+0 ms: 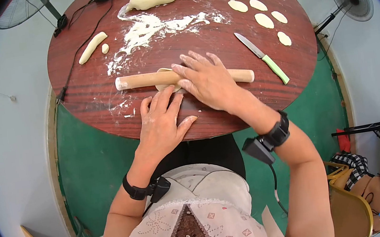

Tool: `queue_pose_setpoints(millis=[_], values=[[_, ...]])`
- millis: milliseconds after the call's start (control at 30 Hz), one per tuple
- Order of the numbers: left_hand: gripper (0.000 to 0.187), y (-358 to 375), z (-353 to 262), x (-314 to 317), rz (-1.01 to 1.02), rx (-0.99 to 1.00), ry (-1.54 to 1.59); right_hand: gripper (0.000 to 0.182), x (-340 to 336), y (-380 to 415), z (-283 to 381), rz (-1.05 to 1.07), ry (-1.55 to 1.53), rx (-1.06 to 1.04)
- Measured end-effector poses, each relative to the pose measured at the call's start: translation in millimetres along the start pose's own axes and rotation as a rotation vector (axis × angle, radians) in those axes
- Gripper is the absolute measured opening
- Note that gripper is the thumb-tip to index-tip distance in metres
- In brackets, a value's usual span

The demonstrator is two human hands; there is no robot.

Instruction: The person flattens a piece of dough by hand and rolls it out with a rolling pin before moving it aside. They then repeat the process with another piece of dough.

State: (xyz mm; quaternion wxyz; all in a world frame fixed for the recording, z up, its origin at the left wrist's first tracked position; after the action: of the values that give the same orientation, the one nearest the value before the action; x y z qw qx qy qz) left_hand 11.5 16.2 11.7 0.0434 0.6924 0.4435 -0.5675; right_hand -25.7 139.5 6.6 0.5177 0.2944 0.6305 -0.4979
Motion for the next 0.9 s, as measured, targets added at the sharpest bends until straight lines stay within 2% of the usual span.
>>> queue_pose_setpoints(millis=[67, 167, 200, 300, 333, 433, 533, 633, 667, 800, 867, 900], values=[[0.056, 1, -1, 2, 0.007, -0.006, -0.004, 0.048, -5, 2, 4, -0.064, 0.061, -0.02], [0.056, -1, 0, 4, 0.025, 0.003, -0.024, 0.052, 0, -16, -17, -0.134, 0.125, 0.067], [0.056, -1, 1, 5, 0.018, 0.005, -0.03, 0.054, -3, -21, -22, -0.23, 0.139, 0.058], [0.056, -4, 4, 5, 0.019, 0.013, -0.042, 0.053, 3, -31, -51, -0.14, 0.041, 0.125], [0.056, -6, 5, 5, 0.022, 0.013, -0.043, 0.048, 0, -29, -49, -0.169, 0.061, 0.024], [0.052, -13, 9, 5, 0.073, 0.022, -0.006, 0.043, -1, -22, -54, -0.145, 0.021, -0.012], [0.048, -20, 18, 6, 0.141, 0.215, 0.079, 0.039, -10, -8, -60, -0.148, -0.007, 0.113], [0.043, -25, 36, -2, 0.246, 0.325, 0.094, 0.038, -29, 8, -56, -0.155, -0.103, 0.131], [0.041, -26, 37, -10, 0.178, 0.377, 0.04, 0.037, -34, 11, -49, -0.16, -0.122, 0.094], [0.04, -18, 9, -23, 0.052, 0.342, 0.046, 0.042, -33, 17, -23, -0.142, -0.112, -0.062], [0.049, -10, -2, -6, 0.066, 0.267, 0.016, 0.043, -17, 13, -19, -0.061, -0.086, -0.078], [0.053, -9, -6, 1, 0.08, 0.216, 0.02, 0.042, -17, 8, -20, -0.104, -0.025, -0.093]])
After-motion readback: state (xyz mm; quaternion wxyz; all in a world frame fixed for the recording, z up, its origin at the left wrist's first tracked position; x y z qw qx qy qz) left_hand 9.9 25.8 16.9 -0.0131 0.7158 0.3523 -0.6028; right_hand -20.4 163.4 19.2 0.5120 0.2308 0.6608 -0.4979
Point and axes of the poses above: each hand's wrist, its own y-axis away from the middle knuckle, its own x-axis out of the palm, z = x × y, the point moved 8 cm from there along -y, towards the middle knuckle
